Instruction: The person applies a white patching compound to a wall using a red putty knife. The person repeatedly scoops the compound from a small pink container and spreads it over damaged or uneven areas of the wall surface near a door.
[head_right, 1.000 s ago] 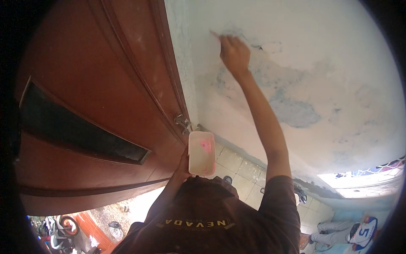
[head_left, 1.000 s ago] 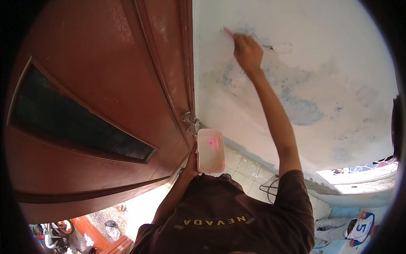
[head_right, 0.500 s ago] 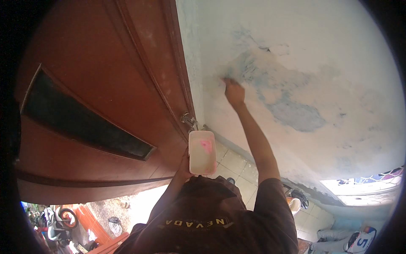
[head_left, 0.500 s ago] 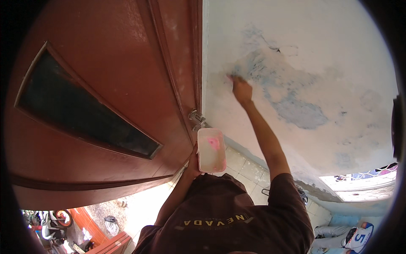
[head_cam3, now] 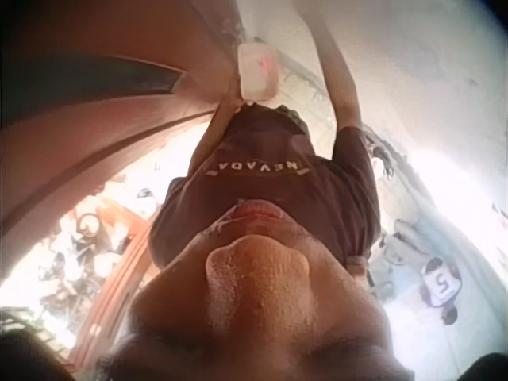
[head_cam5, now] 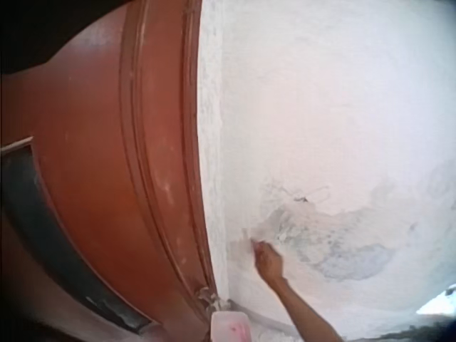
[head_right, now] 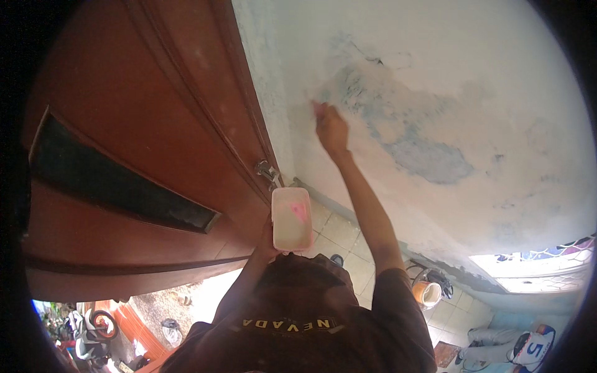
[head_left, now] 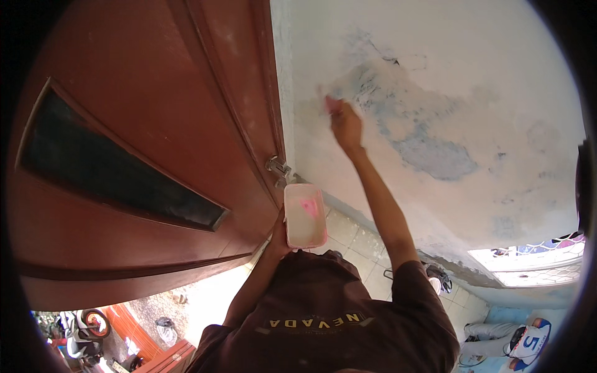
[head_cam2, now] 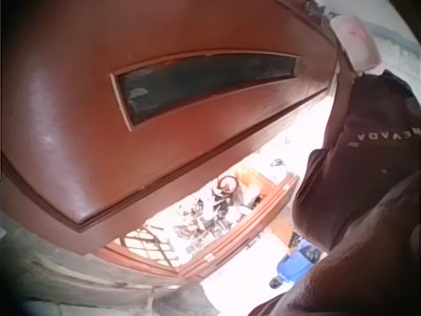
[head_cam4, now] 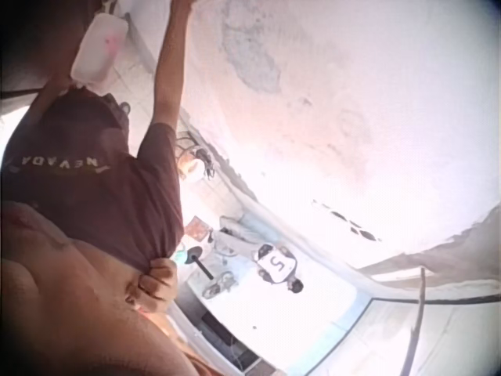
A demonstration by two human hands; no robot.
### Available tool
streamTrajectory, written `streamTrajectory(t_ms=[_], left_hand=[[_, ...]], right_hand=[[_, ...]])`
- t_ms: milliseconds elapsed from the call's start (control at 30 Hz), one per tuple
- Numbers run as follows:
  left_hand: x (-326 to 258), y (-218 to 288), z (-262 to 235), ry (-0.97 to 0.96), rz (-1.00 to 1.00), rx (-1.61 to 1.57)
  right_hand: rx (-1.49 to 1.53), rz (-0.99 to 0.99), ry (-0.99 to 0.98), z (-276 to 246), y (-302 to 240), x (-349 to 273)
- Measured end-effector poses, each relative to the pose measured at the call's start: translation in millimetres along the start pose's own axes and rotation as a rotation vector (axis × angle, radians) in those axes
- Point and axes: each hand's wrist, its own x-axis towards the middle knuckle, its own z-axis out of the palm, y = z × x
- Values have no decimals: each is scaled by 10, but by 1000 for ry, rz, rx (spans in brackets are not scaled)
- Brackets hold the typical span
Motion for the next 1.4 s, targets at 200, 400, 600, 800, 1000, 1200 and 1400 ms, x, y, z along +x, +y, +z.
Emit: streamTrajectory(t_ms=[200, 400, 600, 800, 1000, 1200, 1400], left_hand=[[90, -1, 69, -86, -130, -34], [200, -238, -340, -4, -201, -113], [182, -232, -416, 3, -224, -176], [201, -89, -235, 14, -145, -117], [259, -93, -119, -23, -159, -132], [311, -172, -137, -32, -197, -143], [347, -105, 56, -139, -262, -206]], right_hand=[[-241, 106, -120, 612, 414, -97], [-174, -114, 278, -843, 249, 226], [-58, -35, 455, -1298, -50, -26], [-94, 113, -108, 52, 229, -654], [-388, 75, 1, 24, 627, -473], [-279, -196, 529, -1769, 79, 434], [-225, -153, 603, -2187, -221, 553]])
